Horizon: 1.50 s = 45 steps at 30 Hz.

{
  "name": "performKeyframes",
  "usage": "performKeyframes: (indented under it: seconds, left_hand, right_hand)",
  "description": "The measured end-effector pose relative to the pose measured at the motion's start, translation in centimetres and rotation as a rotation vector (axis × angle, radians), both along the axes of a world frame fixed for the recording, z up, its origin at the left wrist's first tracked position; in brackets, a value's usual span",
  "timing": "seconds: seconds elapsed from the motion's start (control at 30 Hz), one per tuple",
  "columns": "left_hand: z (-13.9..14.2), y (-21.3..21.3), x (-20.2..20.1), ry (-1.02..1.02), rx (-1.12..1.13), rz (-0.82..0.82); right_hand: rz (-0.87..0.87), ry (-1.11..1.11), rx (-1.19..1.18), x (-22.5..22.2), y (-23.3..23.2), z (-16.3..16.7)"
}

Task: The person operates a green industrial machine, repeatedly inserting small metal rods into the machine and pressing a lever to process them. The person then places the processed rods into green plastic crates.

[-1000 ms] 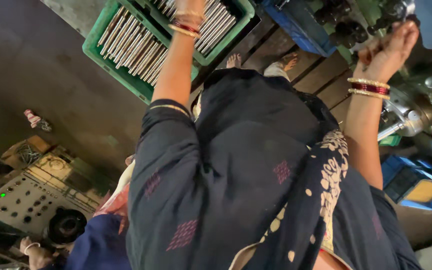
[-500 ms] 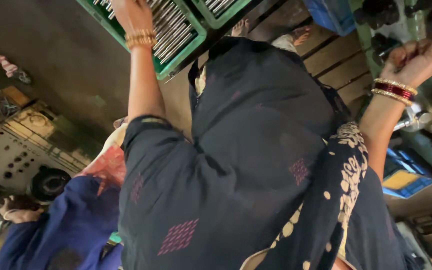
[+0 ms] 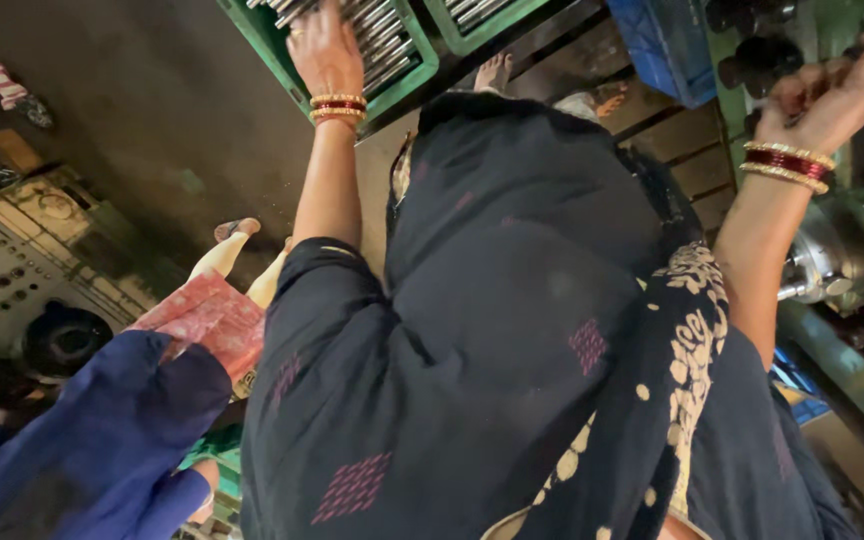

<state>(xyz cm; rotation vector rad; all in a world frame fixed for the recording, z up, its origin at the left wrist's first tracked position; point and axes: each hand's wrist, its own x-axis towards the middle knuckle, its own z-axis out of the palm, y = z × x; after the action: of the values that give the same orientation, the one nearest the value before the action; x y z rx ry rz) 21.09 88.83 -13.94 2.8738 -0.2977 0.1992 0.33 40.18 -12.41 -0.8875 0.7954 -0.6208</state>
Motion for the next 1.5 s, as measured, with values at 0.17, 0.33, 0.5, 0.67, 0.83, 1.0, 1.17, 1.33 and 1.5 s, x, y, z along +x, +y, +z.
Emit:
performKeyframes:
  seconds: [0.17,0.33,0.5,0.67,0.83,1.0,1.17,1.33,1.5]
  left_hand:
    - [1.0,-0.1,1.2,0.108,0.048,-0.051]
    - [0.4,0.0,5.0,0.055,-0.677,0.101]
    - [-0.6,-10.4,7.1,0.594,-1.017,0.078]
    - [0.5,-25.2,1.4,1.157,-1.125,-0.774]
    - [5.2,-30.4,-0.9,1.384,-1.133,-0.815]
    - [7.2,-30.5,-0.8,1.548,-1.094,-0.702]
    - [7.2,-30.7,-0.7,1.772,-1.245,-0.543]
    - [7.8,-31.5,-2.3,1.187,-1.220,-0.798]
    - [8.8,-31.9,1.0,-0.425,-0.503,-1.558]
  right_hand:
    - [-0.020,0.052,0.058,0.9,1.4,0.3]
    - [-0.045,0.115,0.192,0.5,2.8,0.7]
    - [0.086,0.051,0.360,1.5,4.2,0.6]
    - [0.054,0.006,0.459,4.1,6.4,1.9]
    - [0.203,-0.077,0.454,4.8,7.7,4.2]
    - [0.211,-0.184,0.451,4.8,8.6,3.6]
    - [-0.005,0.406,-1.170,4.5,7.4,3.4]
    - [-0.087,0.381,-1.257,4.6,7.0,5.5]
    - [0.381,0.142,0.261,4.8,7.9,5.8]
